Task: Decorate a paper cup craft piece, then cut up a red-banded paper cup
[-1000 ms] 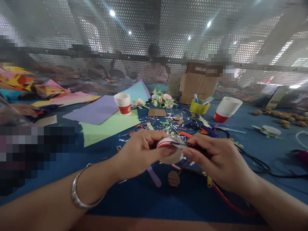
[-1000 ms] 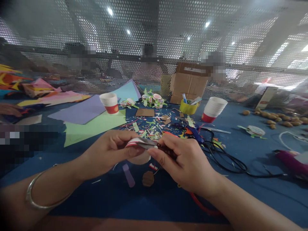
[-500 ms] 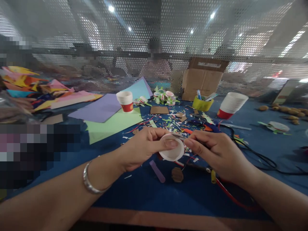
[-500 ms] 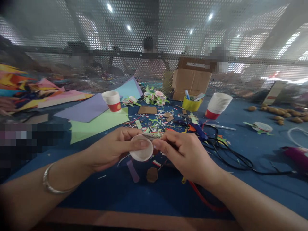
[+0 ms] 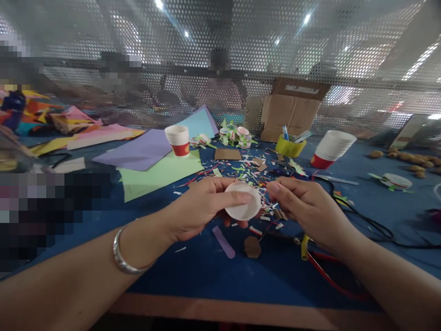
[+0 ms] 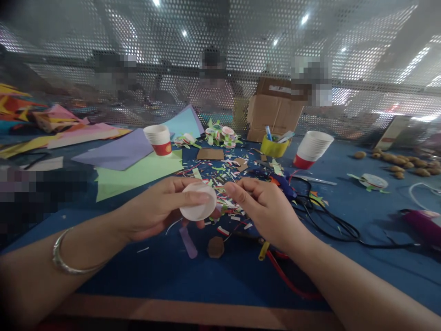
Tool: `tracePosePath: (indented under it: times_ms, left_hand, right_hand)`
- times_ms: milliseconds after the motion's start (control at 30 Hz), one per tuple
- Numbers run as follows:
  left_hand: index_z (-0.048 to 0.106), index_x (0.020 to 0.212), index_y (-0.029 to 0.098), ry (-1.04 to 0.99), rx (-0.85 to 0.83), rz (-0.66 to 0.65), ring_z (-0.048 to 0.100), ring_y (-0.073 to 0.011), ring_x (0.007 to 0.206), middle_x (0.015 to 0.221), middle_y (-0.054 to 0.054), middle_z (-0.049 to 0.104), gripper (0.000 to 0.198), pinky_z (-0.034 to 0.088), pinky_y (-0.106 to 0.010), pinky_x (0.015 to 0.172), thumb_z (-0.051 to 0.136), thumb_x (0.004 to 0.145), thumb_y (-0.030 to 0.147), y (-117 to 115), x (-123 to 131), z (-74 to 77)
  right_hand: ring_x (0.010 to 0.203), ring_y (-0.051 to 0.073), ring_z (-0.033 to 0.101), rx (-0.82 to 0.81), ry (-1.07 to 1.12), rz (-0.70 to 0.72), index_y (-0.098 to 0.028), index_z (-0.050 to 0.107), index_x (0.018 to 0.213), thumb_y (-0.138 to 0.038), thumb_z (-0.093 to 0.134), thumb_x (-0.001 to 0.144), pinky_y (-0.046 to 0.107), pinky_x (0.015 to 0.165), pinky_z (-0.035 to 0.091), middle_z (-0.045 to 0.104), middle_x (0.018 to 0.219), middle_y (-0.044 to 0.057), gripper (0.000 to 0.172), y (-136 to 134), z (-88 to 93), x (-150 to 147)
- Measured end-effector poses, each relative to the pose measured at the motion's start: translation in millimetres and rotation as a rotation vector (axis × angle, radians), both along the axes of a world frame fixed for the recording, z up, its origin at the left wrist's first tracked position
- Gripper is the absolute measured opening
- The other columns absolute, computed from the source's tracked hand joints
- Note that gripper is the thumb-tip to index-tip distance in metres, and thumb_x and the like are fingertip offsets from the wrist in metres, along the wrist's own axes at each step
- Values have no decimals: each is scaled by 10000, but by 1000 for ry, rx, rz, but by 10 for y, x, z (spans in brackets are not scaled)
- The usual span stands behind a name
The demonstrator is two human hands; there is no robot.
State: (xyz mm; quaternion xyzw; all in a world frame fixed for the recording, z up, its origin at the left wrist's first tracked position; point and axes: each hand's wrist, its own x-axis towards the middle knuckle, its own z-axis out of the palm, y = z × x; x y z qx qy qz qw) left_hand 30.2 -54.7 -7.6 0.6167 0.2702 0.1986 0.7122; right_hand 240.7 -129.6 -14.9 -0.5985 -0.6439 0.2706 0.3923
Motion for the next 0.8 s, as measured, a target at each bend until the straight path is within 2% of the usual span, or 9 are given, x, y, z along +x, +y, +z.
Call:
tracePosePath:
  times_ms: [100, 233, 467, 667, 733, 800]
  left_hand:
    - [692, 861, 154, 27, 44, 52, 631, -88, 555, 809, -45, 759, 177, 353, -170, 423, 677, 877, 330, -10, 15, 16]
    - [652, 851, 165, 106, 203, 152, 587, -77, 486, 720, -3, 706, 159, 370, -163, 388, 669, 854, 323, -27, 35, 37]
    - [605, 895, 188, 251, 459, 177, 536, -76, 456, 634, 48, 591, 180, 393, -183, 412, 654, 851, 355, -33, -7, 40]
    - [632, 886, 178, 327, 674, 257, 515, -65, 461, 644, 55, 567, 185, 388, -189, 437, 672, 837, 351, -4, -37, 24]
    - [631, 903, 176, 311, 640, 258, 523, -67, 442, 636, 57, 581, 177, 399, -189, 424, 668, 843, 339, -4, -26, 22]
    - [618, 923, 176, 258, 498, 227, 550, -77, 430, 631, 51, 614, 172, 407, -183, 404, 656, 860, 331, -13, -6, 22]
  right_hand:
    - [540, 99, 332, 10, -87, 3, -208, 501, 667, -662, 485, 958, 259, 481, 263, 385, 584, -48, 539, -19, 28, -3]
    - [539, 101, 339, 43, -159, -13, -208, 540, 681, -653, 476, 966, 261, 485, 265, 403, 573, -47, 533, -32, 61, -3]
    - [559, 106, 389, 53, -300, -18, -210, 546, 684, -647, 478, 971, 276, 514, 288, 443, 597, -42, 527, -47, 53, 25]
    - [555, 102, 431, 87, -381, -1, -207, 571, 688, -610, 476, 989, 263, 515, 307, 500, 600, -38, 511, -68, 63, 25]
    - [534, 97, 417, 96, -373, 8, -208, 548, 666, -590, 495, 989, 255, 500, 302, 473, 569, -47, 503, -69, 58, 16]
    - [519, 92, 404, 98, -363, 13, -209, 532, 656, -577, 508, 988, 250, 490, 297, 454, 552, -54, 496, -68, 51, 8]
